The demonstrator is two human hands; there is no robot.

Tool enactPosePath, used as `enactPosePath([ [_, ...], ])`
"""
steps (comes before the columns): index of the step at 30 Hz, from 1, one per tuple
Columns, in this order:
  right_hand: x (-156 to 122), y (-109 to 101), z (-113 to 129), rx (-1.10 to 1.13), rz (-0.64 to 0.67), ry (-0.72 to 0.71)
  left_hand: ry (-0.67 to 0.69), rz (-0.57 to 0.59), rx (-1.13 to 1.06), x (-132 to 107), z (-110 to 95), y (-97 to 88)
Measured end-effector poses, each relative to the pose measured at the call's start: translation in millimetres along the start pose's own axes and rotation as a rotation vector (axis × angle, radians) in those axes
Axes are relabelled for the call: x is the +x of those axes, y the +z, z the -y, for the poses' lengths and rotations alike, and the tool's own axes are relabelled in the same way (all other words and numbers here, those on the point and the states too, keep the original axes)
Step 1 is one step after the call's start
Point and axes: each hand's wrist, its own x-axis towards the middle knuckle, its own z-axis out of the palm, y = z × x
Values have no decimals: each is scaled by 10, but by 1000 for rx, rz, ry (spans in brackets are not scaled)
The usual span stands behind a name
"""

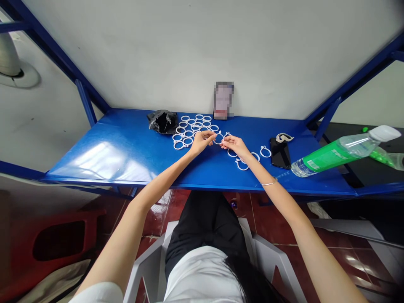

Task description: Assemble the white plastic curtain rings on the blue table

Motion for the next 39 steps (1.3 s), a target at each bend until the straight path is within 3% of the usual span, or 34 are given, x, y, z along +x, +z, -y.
enactPosePath([
  [8, -2, -3, 0, -65, 14, -52, 1, 2, 4, 1, -11, -9],
  [16, 24, -26, -9, -153, -67, -180, 72, 10, 140, -25, -13, -9],
  [39, -63, 12, 46, -629, -139, -506, 114, 80, 195, -84, -86, 28],
])
